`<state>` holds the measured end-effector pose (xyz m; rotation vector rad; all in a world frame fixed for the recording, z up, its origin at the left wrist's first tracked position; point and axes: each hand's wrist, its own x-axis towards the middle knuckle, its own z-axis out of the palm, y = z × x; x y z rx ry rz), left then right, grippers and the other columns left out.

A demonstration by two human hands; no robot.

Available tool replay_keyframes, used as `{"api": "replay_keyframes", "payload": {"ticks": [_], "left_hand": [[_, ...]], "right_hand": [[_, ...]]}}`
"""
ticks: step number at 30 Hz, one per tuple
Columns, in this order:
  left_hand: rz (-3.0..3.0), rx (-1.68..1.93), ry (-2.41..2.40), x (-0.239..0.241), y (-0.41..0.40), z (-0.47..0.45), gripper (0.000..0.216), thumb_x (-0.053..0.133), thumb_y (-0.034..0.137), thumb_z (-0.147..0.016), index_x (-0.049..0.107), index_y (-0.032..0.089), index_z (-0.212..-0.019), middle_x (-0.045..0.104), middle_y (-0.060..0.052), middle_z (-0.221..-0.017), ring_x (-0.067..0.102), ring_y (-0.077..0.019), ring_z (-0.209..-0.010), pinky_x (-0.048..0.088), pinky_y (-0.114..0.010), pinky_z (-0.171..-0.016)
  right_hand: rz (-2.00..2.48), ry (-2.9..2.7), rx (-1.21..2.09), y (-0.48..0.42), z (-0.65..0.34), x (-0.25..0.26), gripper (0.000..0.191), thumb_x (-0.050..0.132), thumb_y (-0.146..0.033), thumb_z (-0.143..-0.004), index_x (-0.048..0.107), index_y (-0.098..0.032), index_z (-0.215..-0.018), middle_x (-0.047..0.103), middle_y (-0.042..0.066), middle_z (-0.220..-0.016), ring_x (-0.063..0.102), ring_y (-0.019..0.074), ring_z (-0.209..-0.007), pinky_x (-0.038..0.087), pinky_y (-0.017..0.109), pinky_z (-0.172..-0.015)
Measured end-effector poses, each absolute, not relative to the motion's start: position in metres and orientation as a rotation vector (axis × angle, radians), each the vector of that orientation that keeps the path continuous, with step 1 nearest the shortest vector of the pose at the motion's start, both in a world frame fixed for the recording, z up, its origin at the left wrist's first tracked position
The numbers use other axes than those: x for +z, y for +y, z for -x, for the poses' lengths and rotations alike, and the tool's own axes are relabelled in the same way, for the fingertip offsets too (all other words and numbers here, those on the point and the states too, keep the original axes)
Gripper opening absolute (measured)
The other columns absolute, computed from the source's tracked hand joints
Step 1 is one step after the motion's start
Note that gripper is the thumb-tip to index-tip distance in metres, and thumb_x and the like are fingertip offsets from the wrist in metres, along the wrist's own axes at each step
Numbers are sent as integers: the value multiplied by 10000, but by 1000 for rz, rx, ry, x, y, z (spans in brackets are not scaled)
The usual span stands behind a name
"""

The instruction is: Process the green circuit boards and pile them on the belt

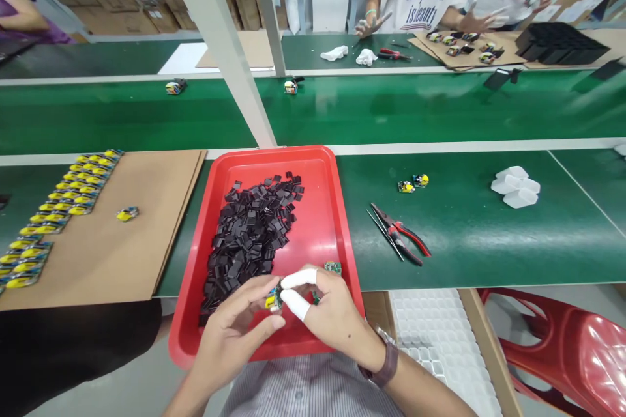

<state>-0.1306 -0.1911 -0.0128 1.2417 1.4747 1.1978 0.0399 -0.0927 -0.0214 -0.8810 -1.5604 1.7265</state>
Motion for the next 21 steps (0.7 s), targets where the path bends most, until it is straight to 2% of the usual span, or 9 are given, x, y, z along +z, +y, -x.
{"api": "replay_keyframes", "payload": {"ticks": [2, 6, 11, 15, 19, 21], "left_hand": [[-1423, 1137, 1528, -10, -193, 131, 495, 694, 131, -942, 631, 349, -1382, 626, -58, -1344, 694, -160, -1041, 615, -289, -886], [-1678, 1138, 1550, -2, -194, 125, 533, 647, 67, -958, 582, 300, -1433, 627, -62, -1255, 654, -170, -1104, 578, -301, -944], [-1765, 1173, 1554, -2, -189, 117, 566, 629, 26, -953, 533, 225, -1474, 620, -86, -1243, 640, -173, -1104, 567, -304, -956], [-1806, 1222, 1567, -5, -188, 119, 589, 604, 12, -954, 495, 197, -1502, 625, -103, -1234, 650, -190, -1115, 580, -318, -960], [-1824, 1243, 1614, -7, -193, 120, 604, 608, 7, -945, 483, 198, -1504, 630, -119, -1252, 650, -215, -1153, 589, -348, -974], [-1845, 1246, 1637, -8, -195, 120, 599, 619, 2, -938, 504, 213, -1487, 634, -117, -1271, 651, -221, -1170, 591, -357, -977]], "right_hand": [[833, -1405, 1932, -91, -41, -26, 159, 785, -166, -817, 793, -245, -955, 733, 0, -865, 687, 132, -728, 567, 252, -680], [793, -1193, 2228, -86, -48, -28, 176, 856, -178, -773, 811, -232, -934, 733, -22, -749, 695, 114, -634, 582, 222, -638], [819, -1167, 2174, -83, -47, -27, 183, 897, -197, -743, 816, -216, -906, 762, -7, -796, 719, 123, -649, 604, 222, -637], [854, -1010, 2237, -86, -41, -32, 194, 891, -281, -771, 802, -213, -930, 757, -15, -662, 704, 125, -539, 600, 226, -571], [882, -1038, 2245, -89, -43, -32, 212, 886, -270, -788, 808, -207, -975, 786, 7, -708, 734, 123, -607, 606, 219, -661], [878, -1049, 2263, -90, -46, -30, 184, 879, -274, -799, 815, -203, -956, 787, 11, -721, 726, 111, -604, 597, 204, -659]]}}
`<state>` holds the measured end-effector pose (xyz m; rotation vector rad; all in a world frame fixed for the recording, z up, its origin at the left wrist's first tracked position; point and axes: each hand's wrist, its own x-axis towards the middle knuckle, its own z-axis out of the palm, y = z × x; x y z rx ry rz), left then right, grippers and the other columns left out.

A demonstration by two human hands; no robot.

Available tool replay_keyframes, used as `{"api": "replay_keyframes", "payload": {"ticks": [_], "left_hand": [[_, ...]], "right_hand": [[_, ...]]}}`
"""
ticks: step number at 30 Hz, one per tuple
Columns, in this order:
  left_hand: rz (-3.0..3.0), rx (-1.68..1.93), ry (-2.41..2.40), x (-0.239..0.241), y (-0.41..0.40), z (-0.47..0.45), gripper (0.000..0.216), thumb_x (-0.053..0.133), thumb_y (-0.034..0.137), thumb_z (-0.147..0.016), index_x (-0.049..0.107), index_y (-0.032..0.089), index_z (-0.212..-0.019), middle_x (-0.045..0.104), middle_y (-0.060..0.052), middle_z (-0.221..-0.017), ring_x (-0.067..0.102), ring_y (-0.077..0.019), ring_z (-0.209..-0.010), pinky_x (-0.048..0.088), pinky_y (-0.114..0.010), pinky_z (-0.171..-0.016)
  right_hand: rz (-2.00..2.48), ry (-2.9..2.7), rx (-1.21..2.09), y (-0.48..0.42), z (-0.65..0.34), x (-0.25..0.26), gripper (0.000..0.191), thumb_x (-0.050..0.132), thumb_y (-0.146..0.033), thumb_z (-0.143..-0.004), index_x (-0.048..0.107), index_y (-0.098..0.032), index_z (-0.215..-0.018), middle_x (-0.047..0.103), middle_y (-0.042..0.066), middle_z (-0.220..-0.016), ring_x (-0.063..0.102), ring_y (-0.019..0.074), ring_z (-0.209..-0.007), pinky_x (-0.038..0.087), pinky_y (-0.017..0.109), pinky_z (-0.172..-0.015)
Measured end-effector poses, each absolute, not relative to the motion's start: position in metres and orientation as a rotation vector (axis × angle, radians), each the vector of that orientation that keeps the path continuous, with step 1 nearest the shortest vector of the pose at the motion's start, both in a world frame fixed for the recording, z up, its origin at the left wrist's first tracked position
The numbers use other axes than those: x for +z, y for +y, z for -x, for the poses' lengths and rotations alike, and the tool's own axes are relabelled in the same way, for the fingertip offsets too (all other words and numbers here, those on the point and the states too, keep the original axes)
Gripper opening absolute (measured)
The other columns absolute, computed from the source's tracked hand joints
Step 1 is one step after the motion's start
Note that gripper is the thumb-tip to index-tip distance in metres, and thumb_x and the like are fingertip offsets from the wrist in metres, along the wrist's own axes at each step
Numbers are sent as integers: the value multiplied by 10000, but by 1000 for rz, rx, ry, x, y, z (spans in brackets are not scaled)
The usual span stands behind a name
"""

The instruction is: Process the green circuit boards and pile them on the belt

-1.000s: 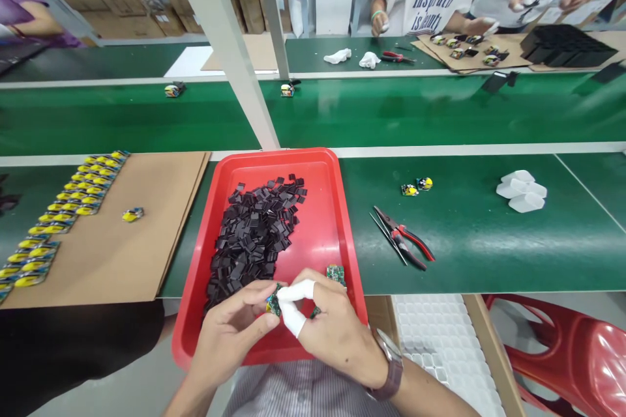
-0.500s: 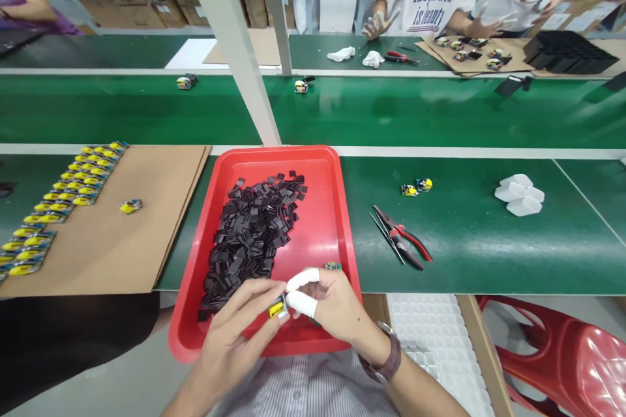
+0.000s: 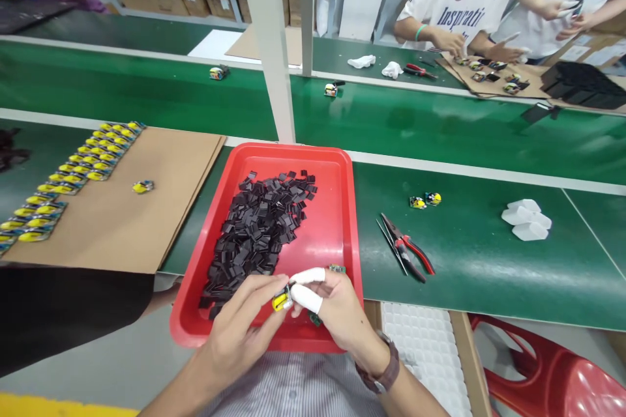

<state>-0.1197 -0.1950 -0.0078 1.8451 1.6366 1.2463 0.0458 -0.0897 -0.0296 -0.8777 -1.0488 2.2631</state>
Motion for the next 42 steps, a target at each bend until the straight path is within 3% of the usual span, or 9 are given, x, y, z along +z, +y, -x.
{"api": "replay_keyframes", "payload": {"ticks": [9, 15, 19, 21, 26, 31, 35, 42], "left_hand": [[-1825, 1272, 1560, -8, -201, 121, 606, 667, 14, -926, 539, 243, -1471, 669, -90, -1300, 670, -203, -1172, 591, -329, -995], [-1758, 1357, 1623, -9, -195, 119, 593, 663, -10, -919, 551, 229, -1450, 660, -92, -1222, 673, -183, -1096, 603, -325, -933], [-1678, 1424, 1746, -10, -190, 115, 507, 677, 17, -915, 599, 213, -1375, 673, -71, -1123, 679, -168, -992, 601, -311, -867], [-1694, 1438, 1748, -10, -189, 113, 500, 689, 17, -903, 602, 196, -1363, 681, -65, -1091, 682, -162, -963, 597, -297, -851], [-1810, 1499, 1754, -12, -189, 109, 525, 702, -24, -872, 597, 146, -1358, 695, -83, -1085, 694, -174, -987, 604, -293, -868], [-1882, 1506, 1857, -8, -187, 110, 511, 693, -7, -886, 599, 165, -1358, 710, -94, -1130, 715, -187, -1005, 619, -294, -884], [-1946, 1446, 1885, -8, -183, 111, 494, 689, 9, -896, 619, 188, -1351, 732, -80, -1150, 732, -194, -1021, 618, -307, -942], [-2180, 1457, 1801, -15, -170, 111, 578, 667, -7, -901, 576, 199, -1433, 747, -74, -1173, 737, -197, -1056, 582, -306, -1029]], "right_hand": [[823, -842, 2472, -92, -41, -23, 198, 928, -305, -711, 802, -194, -815, 716, -13, -590, 631, 108, -453, 545, 214, -476], [902, -1039, 2213, -99, -42, -23, 124, 864, -300, -809, 817, -220, -890, 697, -26, -602, 647, 112, -523, 567, 239, -599], [881, -1280, 2026, -104, -45, -20, 350, 856, -266, -815, 786, -303, -1155, 751, 27, -952, 720, 187, -840, 608, 336, -829], [872, -1429, 1841, -109, -46, -18, 404, 856, -218, -804, 773, -342, -1180, 732, 40, -1095, 701, 220, -976, 590, 372, -906], [865, -1628, 1590, -118, -42, -17, 360, 762, -196, -893, 770, -384, -1200, 736, 45, -1061, 680, 222, -956, 573, 378, -874], [696, -1413, 1845, -115, -40, -20, 364, 791, -237, -880, 759, -373, -1216, 713, 47, -1159, 688, 226, -1050, 583, 400, -948], [717, -1204, 1942, -106, -38, -20, 221, 843, -300, -832, 803, -295, -1050, 764, 53, -1088, 733, 231, -992, 613, 415, -941], [754, -1531, 1575, -103, -43, -9, 185, 787, -246, -871, 780, -275, -1054, 768, 71, -1098, 728, 234, -999, 588, 396, -930]]}}
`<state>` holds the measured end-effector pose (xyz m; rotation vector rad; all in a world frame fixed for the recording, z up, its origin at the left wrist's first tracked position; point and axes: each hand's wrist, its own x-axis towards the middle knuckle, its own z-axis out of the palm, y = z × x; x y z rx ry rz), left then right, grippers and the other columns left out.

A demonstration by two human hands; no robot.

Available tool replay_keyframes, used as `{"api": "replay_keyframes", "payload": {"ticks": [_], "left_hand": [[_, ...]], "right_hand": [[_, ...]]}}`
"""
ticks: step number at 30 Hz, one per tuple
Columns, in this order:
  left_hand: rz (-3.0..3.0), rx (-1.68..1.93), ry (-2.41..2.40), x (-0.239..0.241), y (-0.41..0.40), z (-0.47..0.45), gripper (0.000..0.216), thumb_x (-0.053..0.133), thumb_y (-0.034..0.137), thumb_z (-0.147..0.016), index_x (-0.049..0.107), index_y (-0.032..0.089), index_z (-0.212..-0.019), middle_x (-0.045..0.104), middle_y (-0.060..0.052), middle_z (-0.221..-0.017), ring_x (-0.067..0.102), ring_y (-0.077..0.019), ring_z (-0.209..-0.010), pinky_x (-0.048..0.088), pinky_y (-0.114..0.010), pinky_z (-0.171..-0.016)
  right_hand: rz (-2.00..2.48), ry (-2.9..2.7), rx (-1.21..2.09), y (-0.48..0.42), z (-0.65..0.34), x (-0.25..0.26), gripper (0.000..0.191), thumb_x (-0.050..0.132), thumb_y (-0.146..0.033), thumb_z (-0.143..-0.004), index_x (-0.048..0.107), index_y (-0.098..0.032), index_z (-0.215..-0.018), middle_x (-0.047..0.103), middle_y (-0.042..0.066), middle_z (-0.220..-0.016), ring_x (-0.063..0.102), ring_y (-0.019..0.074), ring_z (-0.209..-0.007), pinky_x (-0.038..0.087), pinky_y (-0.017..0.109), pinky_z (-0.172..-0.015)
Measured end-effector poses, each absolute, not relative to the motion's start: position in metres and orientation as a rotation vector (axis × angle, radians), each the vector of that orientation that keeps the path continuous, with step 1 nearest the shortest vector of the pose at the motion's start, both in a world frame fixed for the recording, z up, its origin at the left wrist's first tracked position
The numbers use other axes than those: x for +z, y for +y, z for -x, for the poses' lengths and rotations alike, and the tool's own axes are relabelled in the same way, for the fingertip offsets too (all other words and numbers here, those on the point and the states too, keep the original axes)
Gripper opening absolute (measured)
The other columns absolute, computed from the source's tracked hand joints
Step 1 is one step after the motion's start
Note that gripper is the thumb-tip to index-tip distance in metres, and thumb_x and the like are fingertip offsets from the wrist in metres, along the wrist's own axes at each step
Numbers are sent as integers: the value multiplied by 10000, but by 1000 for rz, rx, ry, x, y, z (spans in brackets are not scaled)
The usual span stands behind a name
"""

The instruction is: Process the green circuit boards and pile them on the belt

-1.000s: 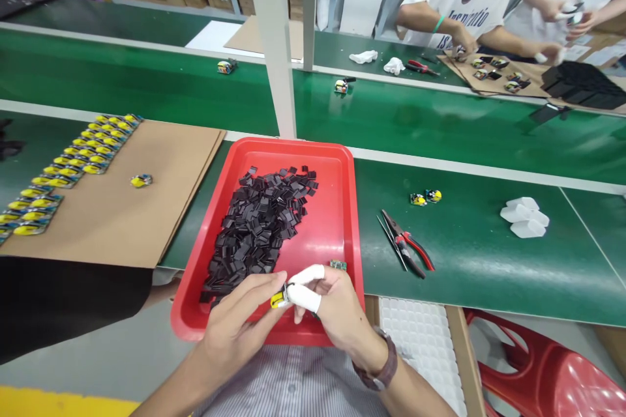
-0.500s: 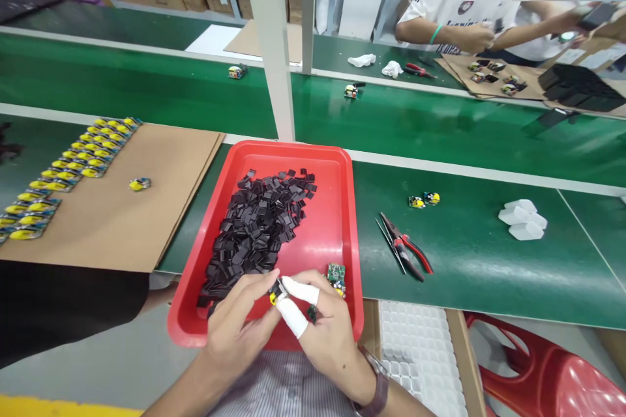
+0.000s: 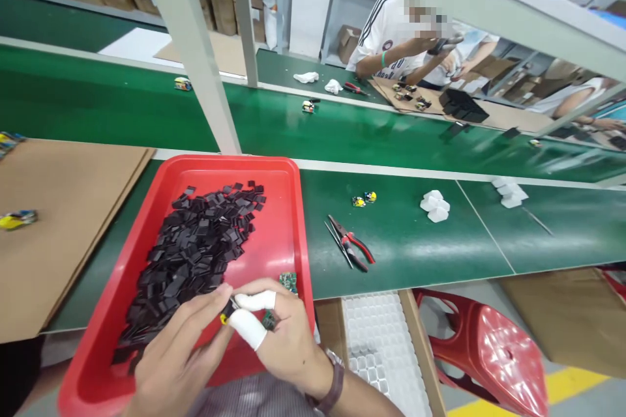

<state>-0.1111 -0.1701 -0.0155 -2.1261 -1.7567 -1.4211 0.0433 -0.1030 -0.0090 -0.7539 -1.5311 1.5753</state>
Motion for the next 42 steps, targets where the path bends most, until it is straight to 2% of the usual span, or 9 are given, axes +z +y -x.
{"api": "replay_keyframes", "payload": {"ticks": [6, 9, 13, 17, 25, 30, 34, 36, 42], "left_hand": [[2220, -1214, -1918, -23, -155, 107, 582, 626, 298, -1001, 441, 196, -1543, 705, -129, -1318, 762, -245, -1065, 643, -336, -911], [2191, -1102, -1976, -32, -156, 116, 538, 590, 472, -998, 539, 188, -1453, 732, -124, -1275, 790, -264, -987, 670, -343, -805], [2333, -980, -1838, -48, -162, 129, 333, 511, 457, -1030, 702, 258, -1215, 811, -38, -1110, 809, -241, -905, 678, -314, -729], [2346, -915, -1900, -59, -169, 130, 307, 511, 443, -1025, 724, 282, -1176, 820, -30, -1090, 811, -242, -887, 678, -315, -688], [2437, -732, -2103, -34, -178, 114, 297, 639, 323, -975, 667, 256, -1263, 759, -62, -1216, 743, -278, -1062, 661, -417, -854], [2677, -533, -2241, -16, -162, 86, 320, 770, 229, -871, 689, 232, -1180, 686, -98, -1193, 691, -326, -1069, 645, -498, -845], [2723, -457, -2414, -13, -166, 83, 70, 631, 152, -952, 676, 184, -996, 631, -102, -1130, 698, -278, -984, 643, -440, -790], [2735, -477, -2471, -14, -174, 87, 127, 555, 118, -985, 661, 187, -977, 610, -99, -1166, 696, -250, -996, 633, -413, -827], [2754, -627, -2574, -16, -191, 99, 138, 670, 209, -952, 658, 195, -1089, 640, -98, -1172, 658, -308, -1099, 601, -487, -906]], "right_hand": [[984, -1778, 1095, -53, -91, -21, 171, 705, -326, -921, 739, -253, -1071, 764, 75, -1088, 720, 224, -980, 584, 368, -895], [1299, -1768, 694, 15, -146, -41, 287, 550, -412, -999, 729, -196, -1057, 736, 127, -1126, 685, 253, -1042, 545, 428, -948], [1444, -1820, 453, 95, -205, -69, 456, 505, -537, -973, 730, -146, -907, 722, 161, -952, 663, 291, -926, 538, 488, -894], [1444, -1957, 305, 137, -216, -85, 564, 485, -588, -967, 688, -106, -1177, 657, 234, -1237, 588, 341, -1182, 447, 566, -1056], [1095, -2259, 365, 130, -173, -59, 515, 660, -537, -918, 674, -163, -1271, 631, 221, -1351, 470, 401, -1376, 334, 651, -1160], [498, -2576, 649, 47, -84, -28, 363, 577, -317, -1029, 611, -245, -1384, 675, 140, -1288, 628, 278, -1187, 534, 478, -1024], [319, -2863, 614, 6, -16, -30, 277, 532, -284, -1054, 686, -186, -1262, 698, 133, -1151, 665, 269, -1050, 576, 424, -927], [308, -2901, 586, 1, 4, -36, 238, 518, -237, -1052, 723, -152, -1137, 694, 142, -1086, 665, 277, -1003, 574, 444, -914], [326, -2843, 696, 4, 16, -42, 92, 593, -155, -989, 681, -148, -966, 667, 149, -1063, 651, 282, -999, 579, 447, -893]]}}
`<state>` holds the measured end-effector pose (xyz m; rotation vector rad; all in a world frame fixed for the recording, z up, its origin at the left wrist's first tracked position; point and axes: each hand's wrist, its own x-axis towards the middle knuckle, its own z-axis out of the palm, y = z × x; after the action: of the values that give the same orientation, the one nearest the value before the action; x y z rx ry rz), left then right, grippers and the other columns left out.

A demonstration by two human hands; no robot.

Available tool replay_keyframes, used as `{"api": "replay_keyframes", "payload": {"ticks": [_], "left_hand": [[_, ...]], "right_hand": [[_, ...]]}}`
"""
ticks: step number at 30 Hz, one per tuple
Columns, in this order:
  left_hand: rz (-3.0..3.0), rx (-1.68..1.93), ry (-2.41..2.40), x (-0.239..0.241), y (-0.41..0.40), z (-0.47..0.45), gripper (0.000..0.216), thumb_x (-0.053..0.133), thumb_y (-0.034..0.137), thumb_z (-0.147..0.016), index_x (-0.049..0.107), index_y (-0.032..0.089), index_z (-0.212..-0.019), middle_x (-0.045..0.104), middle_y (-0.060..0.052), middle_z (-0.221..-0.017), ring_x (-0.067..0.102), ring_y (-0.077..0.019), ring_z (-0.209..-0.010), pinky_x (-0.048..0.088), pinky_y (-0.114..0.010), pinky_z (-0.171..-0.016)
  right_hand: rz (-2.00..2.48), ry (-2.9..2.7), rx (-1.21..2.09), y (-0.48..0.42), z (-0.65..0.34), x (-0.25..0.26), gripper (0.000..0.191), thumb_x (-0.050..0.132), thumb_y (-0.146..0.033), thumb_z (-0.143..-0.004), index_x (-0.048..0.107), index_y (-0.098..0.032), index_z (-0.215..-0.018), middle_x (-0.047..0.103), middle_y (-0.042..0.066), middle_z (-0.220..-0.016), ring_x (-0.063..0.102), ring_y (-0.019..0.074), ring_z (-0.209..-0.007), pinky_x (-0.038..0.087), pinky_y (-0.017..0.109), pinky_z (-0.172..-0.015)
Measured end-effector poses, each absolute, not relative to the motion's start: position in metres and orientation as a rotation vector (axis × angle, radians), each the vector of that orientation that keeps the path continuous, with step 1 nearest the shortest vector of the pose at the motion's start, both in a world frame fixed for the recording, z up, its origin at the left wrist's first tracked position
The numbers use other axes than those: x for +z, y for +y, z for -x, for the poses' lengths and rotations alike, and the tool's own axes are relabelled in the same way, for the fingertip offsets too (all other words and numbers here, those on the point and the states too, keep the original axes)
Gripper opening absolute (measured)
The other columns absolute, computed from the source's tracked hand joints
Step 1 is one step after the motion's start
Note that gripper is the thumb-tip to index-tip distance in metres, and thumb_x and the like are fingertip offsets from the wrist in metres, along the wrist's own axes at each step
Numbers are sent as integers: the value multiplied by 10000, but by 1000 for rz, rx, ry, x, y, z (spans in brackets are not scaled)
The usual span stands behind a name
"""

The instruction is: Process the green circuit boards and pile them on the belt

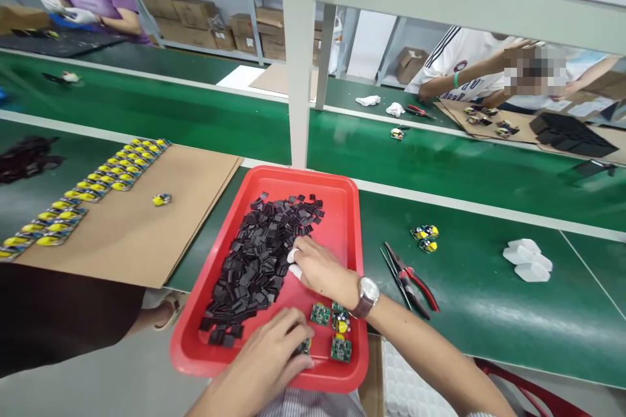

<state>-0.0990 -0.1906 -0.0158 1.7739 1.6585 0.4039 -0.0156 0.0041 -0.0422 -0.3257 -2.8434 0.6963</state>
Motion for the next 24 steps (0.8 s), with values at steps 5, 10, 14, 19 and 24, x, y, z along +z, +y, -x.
{"api": "replay_keyframes", "payload": {"ticks": [5, 10, 14, 19, 24], "left_hand": [[-1584, 886, 1534, -19, -195, 116, 234, 582, 163, -983, 649, 227, -1198, 684, -80, -1167, 641, -271, -1115, 542, -507, -1014], [-647, 1337, 1183, -18, -193, 141, 225, 594, 298, -1008, 679, 272, -1214, 699, -81, -1251, 703, -279, -1146, 597, -467, -974], [-436, 1387, 1033, -16, -187, 149, 265, 621, 354, -996, 682, 261, -1237, 708, -104, -1279, 740, -293, -1105, 614, -449, -949], [-1020, 1277, 1477, -20, -188, 141, 355, 654, 232, -974, 658, 313, -1320, 675, -66, -1352, 632, -241, -1276, 503, -411, -1122], [-1366, 1199, 1693, -19, -188, 128, 497, 602, 171, -976, 542, 353, -1435, 592, -54, -1450, 576, -237, -1336, 495, -443, -1135]], "right_hand": [[451, -2662, 911, -3, -13, -32, 146, 542, -176, -1033, 604, -199, -1164, 705, 101, -1103, 687, 219, -996, 584, 370, -901], [506, -2369, 1163, -23, -49, -19, 383, 458, -125, -1040, 605, -274, -1361, 665, 70, -1061, 664, 191, -938, 574, 347, -828], [659, -2235, 1249, -44, -59, -12, 414, 551, -154, -1015, 585, -304, -1400, 698, 58, -1054, 683, 196, -912, 586, 338, -802], [572, -2086, 1453, -58, -56, 0, 332, 598, -156, -1002, 704, -338, -1258, 698, 29, -976, 673, 174, -840, 564, 308, -731], [637, -2035, 1471, -70, -56, -6, 404, 635, -155, -976, 651, -325, -1342, 735, 35, -1027, 692, 182, -893, 576, 320, -814]]}}
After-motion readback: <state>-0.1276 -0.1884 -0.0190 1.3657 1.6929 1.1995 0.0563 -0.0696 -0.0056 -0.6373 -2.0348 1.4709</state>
